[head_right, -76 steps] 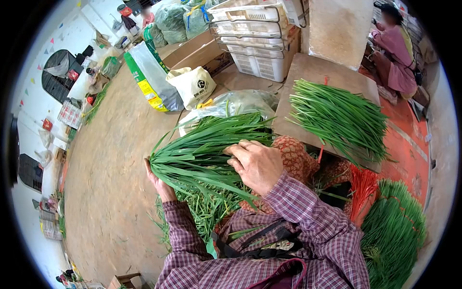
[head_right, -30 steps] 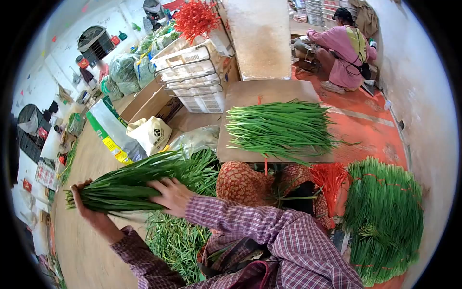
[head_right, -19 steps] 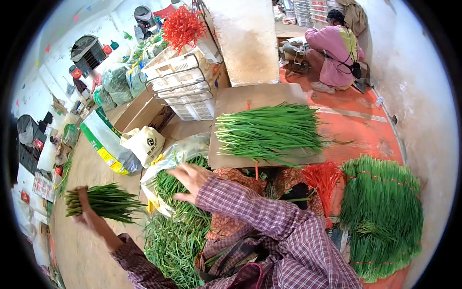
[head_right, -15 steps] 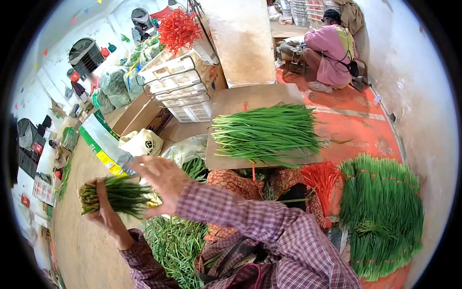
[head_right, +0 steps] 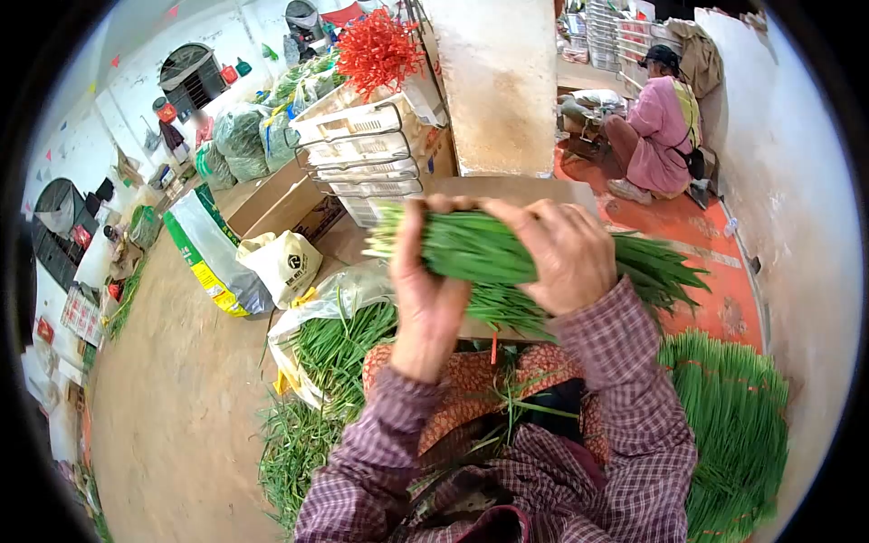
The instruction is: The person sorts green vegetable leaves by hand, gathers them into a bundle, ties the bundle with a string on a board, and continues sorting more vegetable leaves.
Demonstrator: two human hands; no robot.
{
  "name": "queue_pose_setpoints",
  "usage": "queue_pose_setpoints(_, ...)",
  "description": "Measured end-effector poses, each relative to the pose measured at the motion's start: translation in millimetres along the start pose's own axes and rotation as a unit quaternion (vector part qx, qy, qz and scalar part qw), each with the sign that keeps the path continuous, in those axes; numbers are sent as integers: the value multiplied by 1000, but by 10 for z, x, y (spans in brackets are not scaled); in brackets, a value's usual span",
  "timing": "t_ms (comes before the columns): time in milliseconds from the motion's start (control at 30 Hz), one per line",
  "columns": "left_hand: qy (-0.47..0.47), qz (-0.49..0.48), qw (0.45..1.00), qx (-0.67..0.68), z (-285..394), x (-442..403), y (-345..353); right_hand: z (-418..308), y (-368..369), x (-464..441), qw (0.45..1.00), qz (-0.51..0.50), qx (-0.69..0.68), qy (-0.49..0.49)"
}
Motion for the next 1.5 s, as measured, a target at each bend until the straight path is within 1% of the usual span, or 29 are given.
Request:
queue_pose_setpoints(67, -32, 40, 997, 61, -346, -184, -319, 375, 407, 122, 990, -125, -16, 57)
queue_pose_setpoints(100, -35, 52, 995, 78, -446, -270, -467, 478, 537, 166, 991, -125, -20, 52)
queue_pose_setpoints(167, -49, 90, 991, 81, -551, -349, -861, 687, 1014, 360, 975, -207, -33, 77)
queue_pose_setpoints(233, -76, 154, 985, 31, -632, -401, -1281, 798, 1416, 504, 970, -221, -65, 75)
queue_pose_setpoints(267, -77, 169, 982, -29, -561, -411, -1421, 859, 1615, 591, 962, -241, -89, 96)
queue_pose_setpoints(300, -58, 166, 980, -91, -455, -489, -1693, 921, 1824, 689, 951, -261, -113, 118)
queue_pose_setpoints(333, -42, 167, 972, -157, -263, -552, -1898, 1021, 2111, 849, 927, -320, -119, 153)
queue_pose_setpoints(367, -16, 205, 946, -249, 9, -561, -1961, 1015, 2154, 836, 927, -321, -121, 152)
queue_pose_setpoints(400, -2, 160, 941, -297, 215, -671, -2022, 988, 2214, 844, 919, -348, -105, 155)
queue_pose_setpoints(433, 41, 174, 933, -313, 428, -695, -2063, 958, 2264, 850, 909, -375, -90, 157)
queue_pose_setpoints(467, 66, 191, 920, -337, 613, -736, -2109, 969, 2345, 875, 881, -431, -90, 173)
queue_pose_setpoints(500, 91, 197, 899, -380, 754, -741, -2022, 973, 2342, 853, 879, -434, -90, 174)
queue_pose_setpoints(567, 142, 115, 835, -520, 816, -751, -1608, 946, 2353, 803, 882, -439, -82, 150)
queue_pose_setpoints(633, 141, -54, 680, -718, 446, -763, -1101, 951, 2398, 802, 874, -454, -84, 149)
queue_pose_setpoints(700, 194, -185, 455, -849, -155, -667, -740, 928, 2412, 794, 892, -437, -44, 112)
queue_pose_setpoints(767, 201, -197, 409, -868, -570, -705, -1081, 950, 2418, 817, 892, -436, -33, 109)
queue_pose_setpoints(800, 203, -198, 409, -867, -610, -702, -1184, 963, 2367, 806, 889, -443, -38, 110)
queue_pose_setpoints(867, 118, -178, 403, -890, -701, -717, -1470, 1019, 2213, 796, 896, -426, -42, 114)
queue_pose_setpoints(900, 118, -178, 404, -890, -699, -721, -1448, 993, 2129, 766, 896, -427, -42, 114)
queue_pose_setpoints(1000, 131, -172, 401, -890, -685, -668, -1433, 831, 1824, 488, 945, -295, -74, 116)
queue_pose_setpoints(1100, 130, -174, 404, -889, -686, -690, -1487, 858, 2205, 770, 940, -315, -51, 123)
queue_pose_setpoints(1167, 130, -184, 391, -892, -569, -730, -1526, 910, 2374, 916, 927, -350, -30, 130)
queue_pose_setpoints(1233, 146, -225, 294, -917, -386, -762, -1634, 911, 2369, 923, 927, -348, -38, 133)
queue_pose_setpoints(1300, -22, -102, 467, -878, 38, -1029, -2259, 938, 2378, 966, 925, -355, -30, 131)
queue_pose_setpoints(1367, -101, 13, 562, -821, 434, -1220, -3056, 941, 2379, 953, 917, -370, -47, 144)
queue_pose_setpoints(1400, -114, 85, 707, -693, 605, -1175, -2957, 940, 2379, 945, 917, -370, -48, 144)
queue_pose_setpoints(1433, -122, 153, 822, -535, 709, -1112, -2857, 940, 2383, 951, 916, -373, -43, 140)
queue_pose_setpoints(1467, -102, 130, 858, -487, 757, -1165, -2805, 940, 2377, 961, 916, -376, -38, 136)
queue_pose_setpoints(1500, -88, 129, 863, -480, 769, -1199, -2790, 944, 2364, 955, 915, -377, -37, 140)
Point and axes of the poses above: each hand's wrist, its own x-axis away from the middle knuckle, its own y-axis out of the palm, z = x × y, the point moved 9 cm from there along -x, towards the middle knuckle, and after that the axes turned 2 degrees about y, right-handed, at the moved point
